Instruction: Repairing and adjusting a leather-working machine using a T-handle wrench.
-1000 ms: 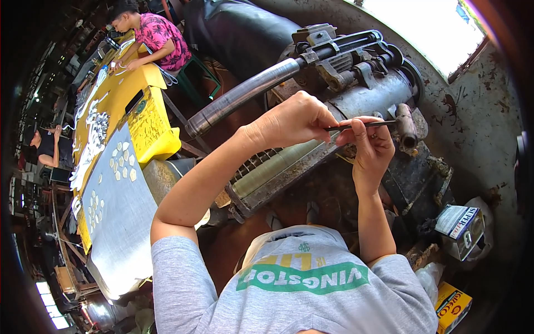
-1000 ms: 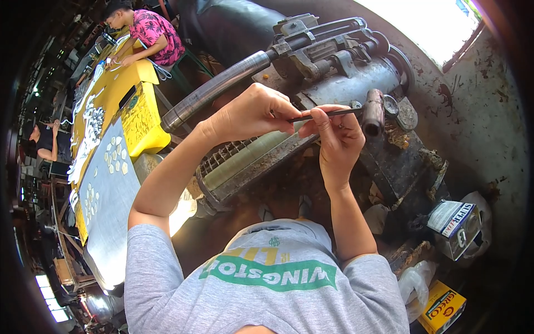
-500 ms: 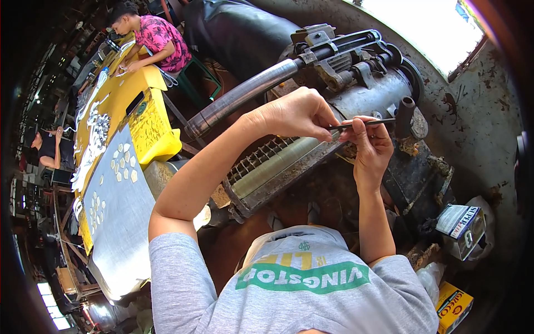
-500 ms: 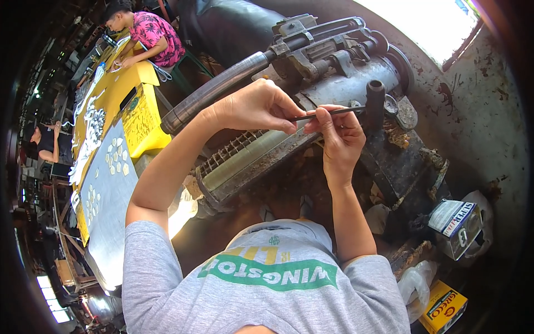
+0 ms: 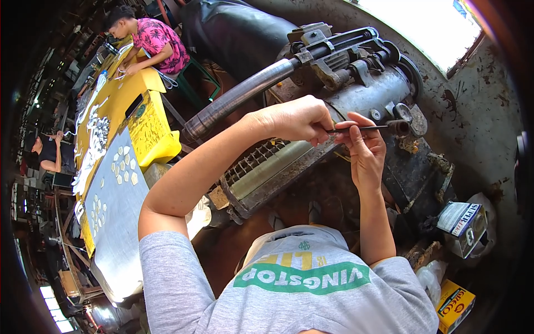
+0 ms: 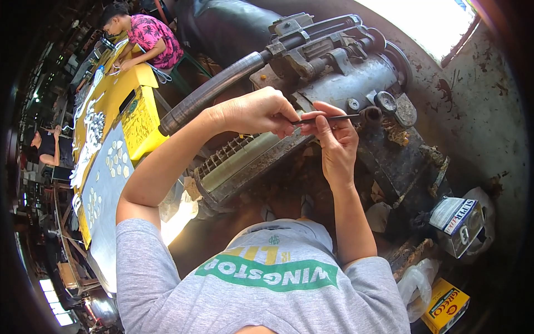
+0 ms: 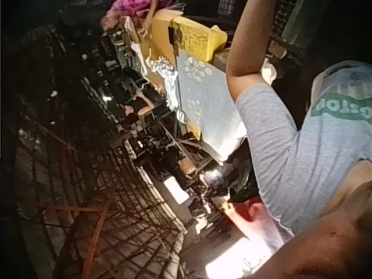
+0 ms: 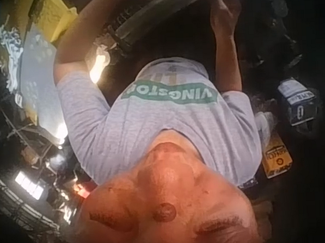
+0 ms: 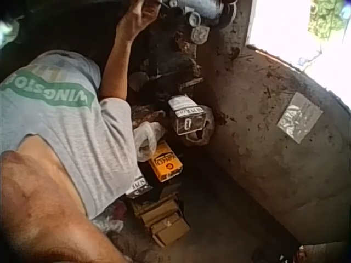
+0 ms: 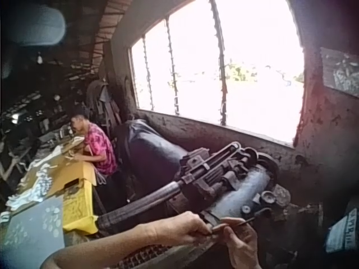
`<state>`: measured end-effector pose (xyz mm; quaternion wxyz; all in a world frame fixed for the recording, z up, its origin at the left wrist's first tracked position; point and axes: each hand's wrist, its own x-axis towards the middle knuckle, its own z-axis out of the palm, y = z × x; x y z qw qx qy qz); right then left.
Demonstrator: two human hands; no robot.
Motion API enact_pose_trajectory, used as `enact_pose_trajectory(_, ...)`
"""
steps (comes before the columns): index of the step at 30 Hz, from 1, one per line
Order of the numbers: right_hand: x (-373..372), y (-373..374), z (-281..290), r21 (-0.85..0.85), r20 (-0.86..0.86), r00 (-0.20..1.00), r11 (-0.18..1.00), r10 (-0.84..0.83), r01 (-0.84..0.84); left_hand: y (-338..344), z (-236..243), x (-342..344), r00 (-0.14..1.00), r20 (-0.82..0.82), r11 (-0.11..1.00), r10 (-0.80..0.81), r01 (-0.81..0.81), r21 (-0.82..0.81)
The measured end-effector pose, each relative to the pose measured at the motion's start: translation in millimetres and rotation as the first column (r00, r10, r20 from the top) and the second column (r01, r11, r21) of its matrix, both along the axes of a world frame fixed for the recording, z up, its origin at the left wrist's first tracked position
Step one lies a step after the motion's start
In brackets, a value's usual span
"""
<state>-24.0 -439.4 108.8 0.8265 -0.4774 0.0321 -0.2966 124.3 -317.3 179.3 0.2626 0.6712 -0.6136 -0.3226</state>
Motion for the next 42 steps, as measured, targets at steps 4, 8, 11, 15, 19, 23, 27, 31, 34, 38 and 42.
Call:
enact_pose_trajectory(4,2,-1,-11,0.010,-0.015,1.000,1.000,0.003,-0.003,1,5,-2,0.990,0.137,1.000,0.018,-0.018,0.005)
enact_pose_trajectory(8,3,-3,-19,-0.015,0.006,0.999,0.999,-0.040,0.040,0,8,-4,0.981,0.190,0.998,0.042,-0.050,0.035)
enact_pose_trajectory(11,-2,-4,-14,-0.061,0.000,0.997,0.995,-0.076,0.076,-1,8,-7,0.983,0.171,0.997,0.069,-0.064,-0.039)
enact_pose_trajectory(15,-6,-8,8,-0.128,0.022,0.998,0.990,-0.051,0.053,0,21,-8,0.913,0.397,0.923,0.092,0.072,-0.378)
enact_pose_trajectory(19,-17,-9,38,-0.331,0.120,0.993,0.942,-0.022,0.061,-1,61,-20,0.866,0.447,0.882,0.224,0.016,-0.472)
enact_pose_trajectory(23,-45,-36,20,-0.521,0.030,0.998,0.852,-0.048,0.056,-21,93,-29,0.723,0.628,0.790,0.288,0.191,-0.583)
enact_pose_trajectory(27,-95,-108,-17,-0.415,-0.162,0.949,0.891,-0.271,0.183,-48,121,-37,0.659,0.739,0.751,0.141,0.415,-0.514)
enact_pose_trajectory(31,-131,-120,34,-0.314,-0.125,0.947,0.917,-0.295,0.245,-90,108,-53,0.498,0.867,0.711,0.018,0.603,-0.361)
enact_pose_trajectory(34,-145,-111,61,-0.511,-0.294,0.956,0.847,-0.010,-0.148,-125,86,-71,0.379,0.921,0.739,-0.091,0.645,-0.193)
enact_pose_trajectory(38,-153,-95,55,-0.839,-0.315,0.825,0.544,-0.469,-0.010,-175,66,-92,0.369,0.918,0.677,-0.144,0.714,-0.180)
enact_pose_trajectory(42,-157,-115,6,-0.846,-0.240,0.682,0.494,-0.691,0.202,-210,62,-111,0.297,0.921,0.735,-0.251,0.678,-0.018)
